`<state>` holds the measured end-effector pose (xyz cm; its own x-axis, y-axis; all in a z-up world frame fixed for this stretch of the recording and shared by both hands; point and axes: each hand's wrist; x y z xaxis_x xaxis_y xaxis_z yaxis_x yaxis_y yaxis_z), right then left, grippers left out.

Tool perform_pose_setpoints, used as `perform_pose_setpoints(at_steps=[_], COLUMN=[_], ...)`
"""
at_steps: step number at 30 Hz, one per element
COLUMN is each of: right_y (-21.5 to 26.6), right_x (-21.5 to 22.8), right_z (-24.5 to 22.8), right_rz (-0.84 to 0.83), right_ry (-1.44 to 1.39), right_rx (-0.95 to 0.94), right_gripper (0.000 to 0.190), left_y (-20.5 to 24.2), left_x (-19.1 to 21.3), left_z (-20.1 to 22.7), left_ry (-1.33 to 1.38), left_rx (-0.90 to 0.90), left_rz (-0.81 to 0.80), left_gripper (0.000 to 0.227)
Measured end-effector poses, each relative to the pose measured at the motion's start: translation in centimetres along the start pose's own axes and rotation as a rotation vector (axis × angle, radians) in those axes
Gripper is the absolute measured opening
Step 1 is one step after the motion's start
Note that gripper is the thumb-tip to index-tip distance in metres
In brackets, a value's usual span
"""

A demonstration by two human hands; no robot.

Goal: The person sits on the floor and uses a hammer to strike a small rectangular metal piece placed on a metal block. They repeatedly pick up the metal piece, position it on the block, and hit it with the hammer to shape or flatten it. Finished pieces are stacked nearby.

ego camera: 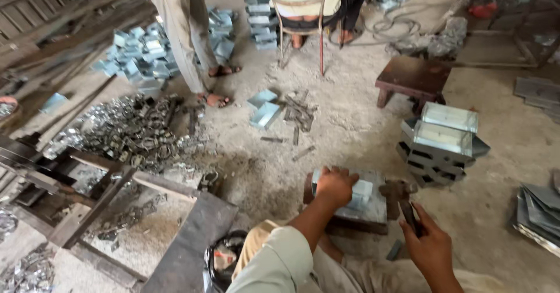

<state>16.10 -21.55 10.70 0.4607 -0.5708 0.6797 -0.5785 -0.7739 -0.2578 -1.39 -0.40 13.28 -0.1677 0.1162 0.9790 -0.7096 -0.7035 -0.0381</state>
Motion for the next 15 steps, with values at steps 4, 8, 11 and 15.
perform_pose_setpoints(at_steps=[4, 8, 11, 15], right_y=[0.9, 0.7, 0.5, -0.2], right_x=[0.4, 2.4, 5.4, 10.3], right_z=[-1.0, -3.3, -5.1, -7.4], right_rz=[-0.018, -0.014, 0.083, 0.495], right_ry=[-0.059, -0.096, 0.055, 0.069], right_rx=[-0.024, -0.047, 0.0, 0.476], right_gripper=[0.06, 0.059, 0.056, 0.04], left_y=[1.0, 1.2, 0.9, -0.4], left_x=[0.6, 1.1, 0.7, -1.0], left_z=[0.6, 0.8, 0.5, -0.2], left_ry=[0.032, 0.034, 0.033, -0.038], left_rx=[0.023, 0.02, 0.035, 0.01], left_rz=[-0.022, -0.033, -0.072, -0.067], left_gripper=[0.043, 0.043, 0.046, 0.055])
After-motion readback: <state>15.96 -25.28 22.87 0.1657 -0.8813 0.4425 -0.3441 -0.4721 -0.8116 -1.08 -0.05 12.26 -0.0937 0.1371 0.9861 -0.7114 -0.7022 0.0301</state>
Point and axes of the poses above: each hand's wrist, its own y-axis away from the middle knuckle, its own x-axis out of the back of the hand, z = x × y, and after that the axes turned 9 degrees about y, right-handed
